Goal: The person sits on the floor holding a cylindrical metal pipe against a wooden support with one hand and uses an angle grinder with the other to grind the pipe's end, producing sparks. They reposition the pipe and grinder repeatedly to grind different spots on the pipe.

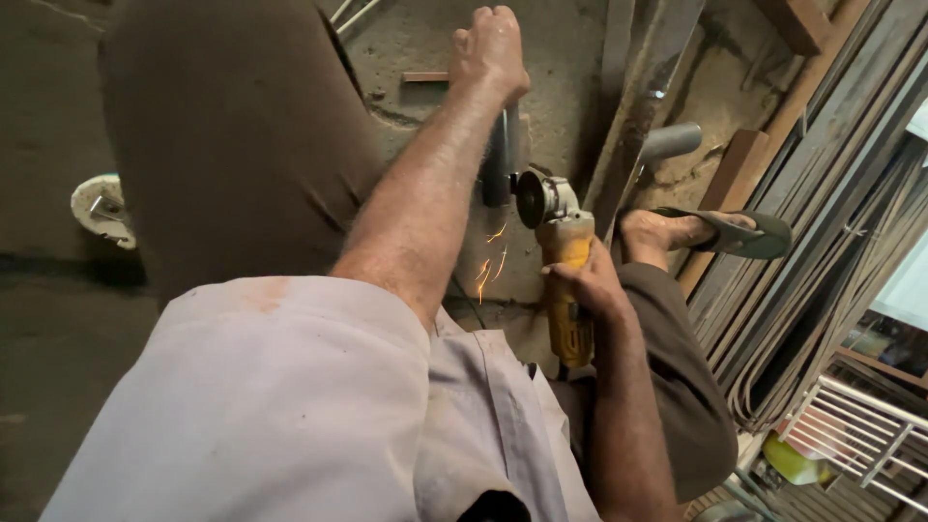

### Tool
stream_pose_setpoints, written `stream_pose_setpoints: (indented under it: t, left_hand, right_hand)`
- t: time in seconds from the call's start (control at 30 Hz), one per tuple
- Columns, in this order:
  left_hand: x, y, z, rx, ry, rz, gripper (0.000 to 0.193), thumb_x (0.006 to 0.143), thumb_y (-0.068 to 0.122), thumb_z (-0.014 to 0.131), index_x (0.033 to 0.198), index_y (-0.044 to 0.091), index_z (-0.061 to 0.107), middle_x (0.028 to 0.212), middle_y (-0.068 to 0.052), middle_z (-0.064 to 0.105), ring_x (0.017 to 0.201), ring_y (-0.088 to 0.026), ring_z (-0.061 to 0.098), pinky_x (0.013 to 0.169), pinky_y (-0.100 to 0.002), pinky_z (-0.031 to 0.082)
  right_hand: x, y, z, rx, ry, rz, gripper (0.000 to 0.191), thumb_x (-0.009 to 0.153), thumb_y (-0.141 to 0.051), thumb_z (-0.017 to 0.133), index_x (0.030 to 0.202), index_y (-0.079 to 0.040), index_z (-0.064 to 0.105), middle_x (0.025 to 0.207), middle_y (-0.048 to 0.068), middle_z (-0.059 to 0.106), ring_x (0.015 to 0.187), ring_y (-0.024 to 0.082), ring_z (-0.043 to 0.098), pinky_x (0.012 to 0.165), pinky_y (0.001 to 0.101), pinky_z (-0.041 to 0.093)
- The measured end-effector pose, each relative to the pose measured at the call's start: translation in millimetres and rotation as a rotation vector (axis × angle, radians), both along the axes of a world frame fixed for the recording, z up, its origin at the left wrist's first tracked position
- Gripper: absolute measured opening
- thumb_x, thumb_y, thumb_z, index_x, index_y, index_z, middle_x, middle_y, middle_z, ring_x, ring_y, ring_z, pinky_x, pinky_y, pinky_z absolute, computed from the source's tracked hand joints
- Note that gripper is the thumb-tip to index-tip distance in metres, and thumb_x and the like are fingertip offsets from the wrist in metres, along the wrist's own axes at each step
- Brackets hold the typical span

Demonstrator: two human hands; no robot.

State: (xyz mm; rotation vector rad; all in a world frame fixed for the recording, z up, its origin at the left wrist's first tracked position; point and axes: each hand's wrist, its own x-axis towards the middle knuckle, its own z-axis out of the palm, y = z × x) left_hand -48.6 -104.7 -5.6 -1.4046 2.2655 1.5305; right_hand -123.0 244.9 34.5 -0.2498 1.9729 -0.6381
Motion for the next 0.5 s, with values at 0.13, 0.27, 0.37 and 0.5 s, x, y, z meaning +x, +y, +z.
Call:
stream_pose_setpoints:
  t: [0.13,0.27,0.37,0.5]
  left_hand:
    - [4.4,-1.6,-4.2,0.009,0.078,0.047,0.066,0.071,0.01,0.081,0.128,0.003,0.049,0.135,-0.02,0.054,0.12,-0.039,0.061,0.104,-0.044,0.049]
    - [4.7,-3.1,-2.8,0.057,0.037,0.048,0.072,0.072,0.01,0.081,0.134,0.004,0.044,0.142,-0.019,0.051,0.125,-0.04,0.058,0.105,-0.044,0.05]
    - [7.0,-3.2,0.0,0.06,0.077,0.082,0.077,0.069,0.01,0.083,0.135,0.003,0.043,0.146,-0.017,0.044,0.124,-0.038,0.058,0.105,-0.044,0.049]
    - [9.8,-4.3,1.0,0.084,-0.02,0.088,0.067,0.074,0.01,0.078,0.134,0.008,0.048,0.148,-0.014,0.039,0.127,-0.044,0.053,0.101,-0.048,0.051]
  right_hand:
    - [-5.3,1.5,8.2,0.012,-0.035,-0.098,0.055,0.077,-0.005,0.073,0.128,-0.004,0.051,0.102,0.008,0.069,0.088,0.019,0.069,0.077,0.0355,0.059]
    - [-0.6,-4.3,7.5,-0.007,0.008,0.007,0.05,0.079,-0.004,0.075,0.126,-0.003,0.056,0.105,0.005,0.068,0.091,0.016,0.068,0.078,0.0335,0.058]
    - [6.4,-7.8,7.2,-0.015,0.065,0.046,0.054,0.076,-0.002,0.078,0.125,-0.004,0.055,0.105,0.004,0.067,0.092,0.013,0.066,0.079,0.0321,0.056]
    - [9.9,-10.8,15.0,-0.03,0.044,-0.041,0.053,0.076,-0.004,0.078,0.123,-0.004,0.057,0.102,0.004,0.066,0.088,0.015,0.065,0.076,0.0332,0.056]
